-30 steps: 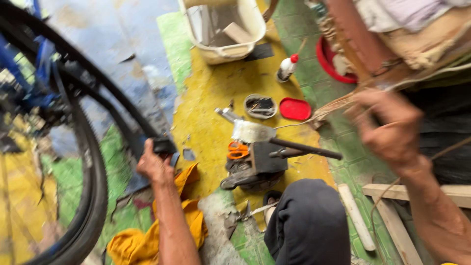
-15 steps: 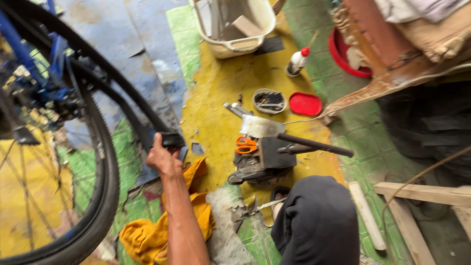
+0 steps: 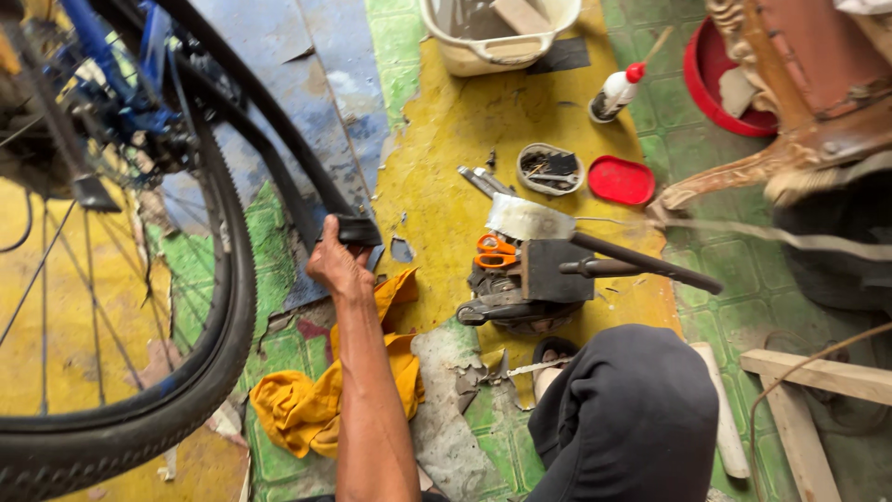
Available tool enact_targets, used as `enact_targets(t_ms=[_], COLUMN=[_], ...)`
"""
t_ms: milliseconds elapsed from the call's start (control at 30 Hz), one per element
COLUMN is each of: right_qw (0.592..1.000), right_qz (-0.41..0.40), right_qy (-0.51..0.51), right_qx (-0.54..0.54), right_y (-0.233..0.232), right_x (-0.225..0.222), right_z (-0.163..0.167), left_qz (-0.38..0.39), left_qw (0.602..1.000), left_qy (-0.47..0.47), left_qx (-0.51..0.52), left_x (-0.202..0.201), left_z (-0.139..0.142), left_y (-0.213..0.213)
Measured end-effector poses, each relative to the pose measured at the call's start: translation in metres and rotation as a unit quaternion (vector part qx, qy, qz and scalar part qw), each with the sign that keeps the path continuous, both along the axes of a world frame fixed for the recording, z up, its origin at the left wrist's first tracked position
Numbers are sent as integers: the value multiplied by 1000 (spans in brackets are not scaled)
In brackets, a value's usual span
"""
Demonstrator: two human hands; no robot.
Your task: The person retrieves a tool from a drawer and uses it to work on a bicycle tire. They then use a yellow cloth to wipe the tire and a metal rod to adjust or inspect the tire's inner tube.
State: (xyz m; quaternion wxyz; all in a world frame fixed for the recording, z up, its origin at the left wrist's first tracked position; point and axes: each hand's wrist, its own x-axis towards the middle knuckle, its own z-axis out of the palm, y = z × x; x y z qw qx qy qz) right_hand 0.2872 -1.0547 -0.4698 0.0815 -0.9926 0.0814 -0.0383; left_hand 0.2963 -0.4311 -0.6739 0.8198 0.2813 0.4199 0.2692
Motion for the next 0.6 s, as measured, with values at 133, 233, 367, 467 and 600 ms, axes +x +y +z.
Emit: enact_targets(t_ms=[133,233,367,467,600], right_qw=[995,980,930,879,879], right_qz=[32,64,115,166,269], right_qy=[79,171,322,411,339], right_qx=[45,80,136,174,201], right_y=[21,31,60,107,161], right_x=[-16,-32,-51,-67,-79], right_z=[-14,-14,-33,-73,-107], left_qz=[14,22,16,12,-1], left_qw=[1000,999,1000,1000,1000], left_qy=[20,25,21,20,24], left_qx=[-8,2,6,11,6], left_x=[0,-1,-5,-8,-14], left_z=[2,10,27,40,50], left_y=[2,-1,-3,-5,-8])
